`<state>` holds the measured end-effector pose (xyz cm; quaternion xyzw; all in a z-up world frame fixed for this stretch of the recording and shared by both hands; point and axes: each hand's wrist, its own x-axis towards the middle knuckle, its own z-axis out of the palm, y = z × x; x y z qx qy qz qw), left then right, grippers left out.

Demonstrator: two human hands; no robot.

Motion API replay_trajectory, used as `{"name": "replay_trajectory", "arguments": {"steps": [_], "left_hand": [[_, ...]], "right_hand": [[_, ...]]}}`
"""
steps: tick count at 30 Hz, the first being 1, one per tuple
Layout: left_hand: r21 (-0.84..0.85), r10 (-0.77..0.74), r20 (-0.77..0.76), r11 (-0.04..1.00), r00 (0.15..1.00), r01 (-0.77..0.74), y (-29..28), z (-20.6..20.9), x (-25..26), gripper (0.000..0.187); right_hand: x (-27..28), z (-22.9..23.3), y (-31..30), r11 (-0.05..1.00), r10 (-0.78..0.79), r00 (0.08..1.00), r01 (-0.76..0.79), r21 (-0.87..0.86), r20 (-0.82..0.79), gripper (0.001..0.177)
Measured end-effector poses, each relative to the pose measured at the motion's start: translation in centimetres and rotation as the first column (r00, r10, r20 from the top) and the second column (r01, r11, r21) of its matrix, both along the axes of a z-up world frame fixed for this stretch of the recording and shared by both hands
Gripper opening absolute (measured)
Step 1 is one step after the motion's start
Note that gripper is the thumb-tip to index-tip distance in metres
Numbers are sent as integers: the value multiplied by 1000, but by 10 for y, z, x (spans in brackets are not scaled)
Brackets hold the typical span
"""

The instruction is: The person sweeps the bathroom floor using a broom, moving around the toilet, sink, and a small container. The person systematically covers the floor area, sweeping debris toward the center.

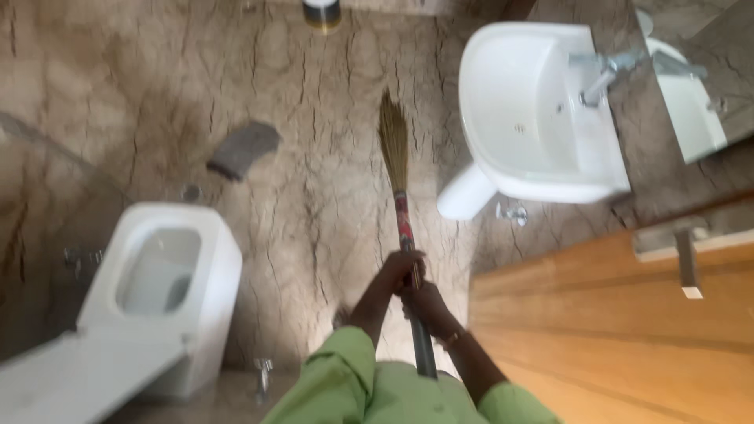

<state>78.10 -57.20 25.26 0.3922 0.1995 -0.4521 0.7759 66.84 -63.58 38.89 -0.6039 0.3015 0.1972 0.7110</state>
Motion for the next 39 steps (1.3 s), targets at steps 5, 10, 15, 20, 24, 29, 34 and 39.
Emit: {"name": "replay_trajectory", "arguments": {"steps": [5,10,15,20,24,29,34,39], "left_hand": [[41,-3,48,999,999,1,8,11,63,20],[57,-59,94,997,994,54,2,23,120,19],[98,-69,76,993,995,62,-19,3,203,15],[175,-70,157,984,985,41,-33,5,304,18],[149,34,139,987,990,-55,-68,23,369,18],[84,40,157,995,987,-53,-77,27,413,21],[4,21,58,1000,998,-21,-93,25,470,21],[24,-77,76,997,994,76,-132,-16,559,23]], "right_hand": [[63,2,8,994,-62,998,63,85,-16,13],[125,-2,-1,995,-78,997,78,58,-3,13],[200,-12,-19,999,-39,999,39,16,30,15],[301,-24,-44,998,-2,999,0,-60,-33,22],[369,-8,-78,997,-26,999,24,75,33,12],[420,-7,-94,996,-41,999,40,77,10,15],[477,-17,-115,990,-62,998,60,129,15,13],[550,-34,-136,984,-131,984,114,135,121,19]]}}
